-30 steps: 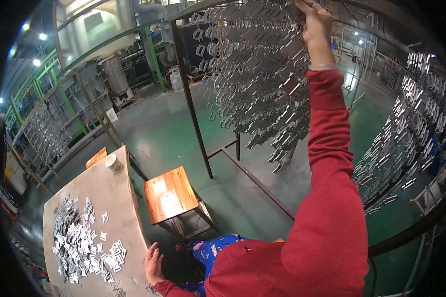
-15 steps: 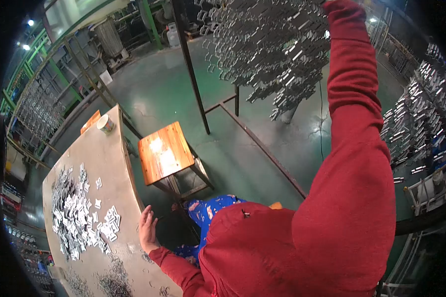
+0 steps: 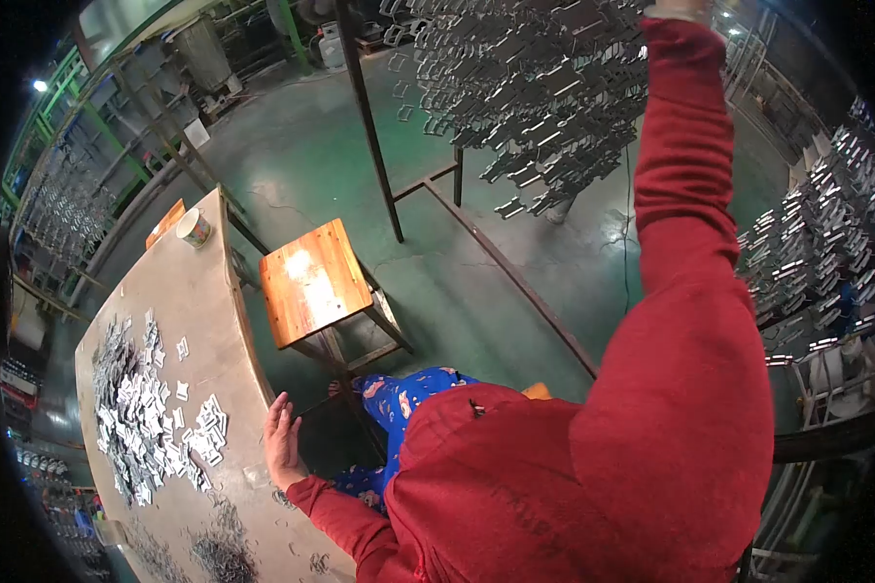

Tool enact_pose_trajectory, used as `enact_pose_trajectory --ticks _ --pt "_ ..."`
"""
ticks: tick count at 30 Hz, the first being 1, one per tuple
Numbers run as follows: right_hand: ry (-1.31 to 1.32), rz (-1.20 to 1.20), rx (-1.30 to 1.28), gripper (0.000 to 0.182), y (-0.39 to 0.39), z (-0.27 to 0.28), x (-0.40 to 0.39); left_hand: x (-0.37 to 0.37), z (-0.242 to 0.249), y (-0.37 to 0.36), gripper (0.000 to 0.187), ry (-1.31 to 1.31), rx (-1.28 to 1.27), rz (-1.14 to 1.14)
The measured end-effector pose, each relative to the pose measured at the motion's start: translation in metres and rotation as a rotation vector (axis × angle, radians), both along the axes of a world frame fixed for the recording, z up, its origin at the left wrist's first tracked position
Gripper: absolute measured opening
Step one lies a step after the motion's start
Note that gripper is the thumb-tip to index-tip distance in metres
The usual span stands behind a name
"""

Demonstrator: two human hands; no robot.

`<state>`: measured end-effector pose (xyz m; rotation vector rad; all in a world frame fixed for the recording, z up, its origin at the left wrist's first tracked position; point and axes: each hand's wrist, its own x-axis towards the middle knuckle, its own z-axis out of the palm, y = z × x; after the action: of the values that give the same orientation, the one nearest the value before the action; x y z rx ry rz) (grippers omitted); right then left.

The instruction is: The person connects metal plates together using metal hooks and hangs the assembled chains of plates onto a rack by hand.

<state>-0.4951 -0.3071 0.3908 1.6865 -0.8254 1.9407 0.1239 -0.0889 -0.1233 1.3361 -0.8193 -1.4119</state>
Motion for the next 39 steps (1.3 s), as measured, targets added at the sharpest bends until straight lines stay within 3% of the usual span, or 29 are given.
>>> enact_pose_trajectory --ticks 4,5,6,8,9,10,12,15,16,18,21,25,28,30,33,39 --pt "-0.010 -0.629 -0.364 0.021 0.004 -0.071 0.003 -0.003 0.003 0.001 0.041 0.034 -0.007 0.014" --pt "-0.138 -0.454 -0.199 0.019 0.032 -0.104 0.068 -0.005 0.007 0.004 0.040 0.008 -0.032 0.021" --pt "-0.143 -0.332 -0.200 0.014 0.021 -0.136 0.083 -0.006 0.011 0.010 0.041 0.062 -0.071 0.050" --pt "-0.447 0.237 -0.017 0.011 0.011 -0.198 0.174 -0.019 0.042 0.025 0.036 0.122 -0.175 0.152" --pt "-0.149 0.142 -0.110 0.019 -0.001 -0.222 0.207 -0.025 0.069 0.040 0.030 0.128 -0.222 0.235" --pt "-0.054 0.063 0.093 0.029 0.004 -0.240 0.249 -0.018 0.089 0.053 0.032 0.041 -0.278 0.192" --pt "-0.098 0.490 0.377 0.038 0.011 -0.273 0.327 -0.004 0.117 0.098 0.038 -0.157 -0.347 0.174" --pt "0.121 0.620 0.282 0.037 0.011 -0.314 0.405 0.000 0.145 0.157 0.010 -0.409 -0.234 0.434" --pt "0.070 0.783 0.383 0.034 0.019 -0.321 0.427 -0.003 0.153 0.178 0.006 -0.373 -0.137 0.472" --pt "-0.023 0.952 0.682 0.025 0.046 -0.330 0.459 -0.009 0.147 0.206 0.009 -0.312 0.056 0.571" --pt "0.047 1.069 0.811 0.025 0.060 -0.366 0.496 -0.012 0.112 0.249 0.015 -0.281 0.098 0.789" --pt "0.119 1.136 0.839 0.026 0.055 -0.393 0.496 -0.001 0.094 0.258 0.014 -0.370 0.125 1.097" --pt "0.101 1.080 0.921 0.025 0.038 -0.387 0.481 0.034 0.076 0.250 0.019 -0.653 0.274 1.132" --pt "0.084 0.973 0.924 0.025 0.022 -0.382 0.462 0.057 0.064 0.236 0.022 -1.004 0.541 1.066" --pt "-0.003 0.904 1.000 0.025 -0.002 -0.389 0.428 0.081 0.048 0.212 0.023 -1.122 0.691 1.099" --pt "0.036 0.837 1.089 0.024 -0.036 -0.428 0.384 0.104 0.014 0.194 0.018 -1.421 0.602 1.076"
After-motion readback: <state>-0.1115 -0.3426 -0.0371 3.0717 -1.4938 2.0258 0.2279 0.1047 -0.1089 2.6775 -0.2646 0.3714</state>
